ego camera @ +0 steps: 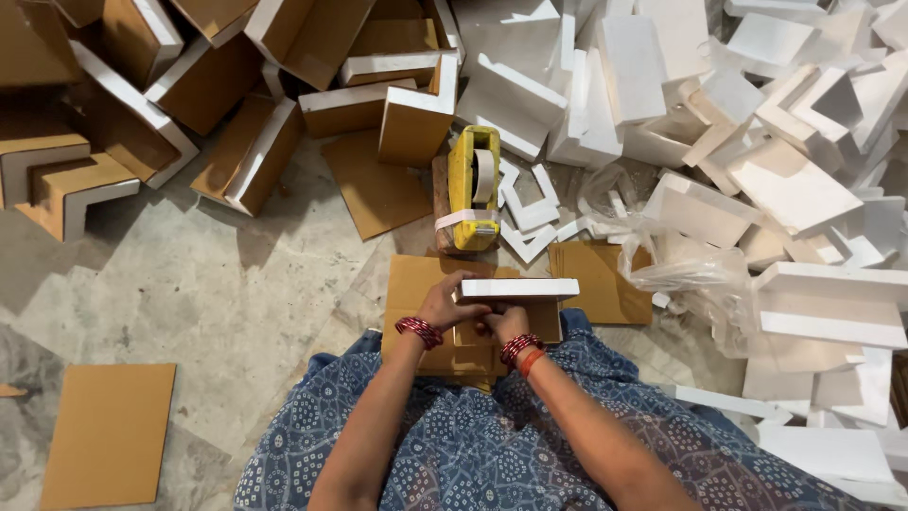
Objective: The person sits on the floor and assembles small cardboard boxes by inserting white foam inserts into the brown cardboard shells. They use a yellow tape dispenser to seal the boxes and place the finished units into a pile.
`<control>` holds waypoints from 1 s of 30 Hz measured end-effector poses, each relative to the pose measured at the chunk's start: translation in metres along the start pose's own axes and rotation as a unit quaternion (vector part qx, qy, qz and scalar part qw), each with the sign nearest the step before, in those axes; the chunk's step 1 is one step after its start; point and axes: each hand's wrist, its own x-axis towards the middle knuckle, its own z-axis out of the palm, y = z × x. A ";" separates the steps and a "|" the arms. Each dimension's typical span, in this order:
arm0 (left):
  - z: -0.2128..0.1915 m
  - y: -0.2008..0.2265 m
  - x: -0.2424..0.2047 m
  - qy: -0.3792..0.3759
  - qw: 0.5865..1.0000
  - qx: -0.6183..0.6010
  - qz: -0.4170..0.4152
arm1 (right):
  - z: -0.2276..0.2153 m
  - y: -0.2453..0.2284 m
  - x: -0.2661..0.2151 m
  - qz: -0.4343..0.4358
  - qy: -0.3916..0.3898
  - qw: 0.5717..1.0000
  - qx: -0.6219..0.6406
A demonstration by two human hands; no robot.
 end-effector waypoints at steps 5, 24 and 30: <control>0.035 -0.039 0.001 0.118 0.991 0.054 -0.020 | -0.016 -0.033 -0.017 -0.140 -0.004 0.918 -0.371; 0.035 -0.031 -0.005 0.108 0.989 0.081 -0.062 | 0.000 -0.111 0.085 -0.063 -0.022 0.921 -0.384; 0.048 -0.030 -0.016 0.213 0.972 0.057 -0.075 | -0.002 -0.087 0.149 -0.051 -0.236 0.768 -0.593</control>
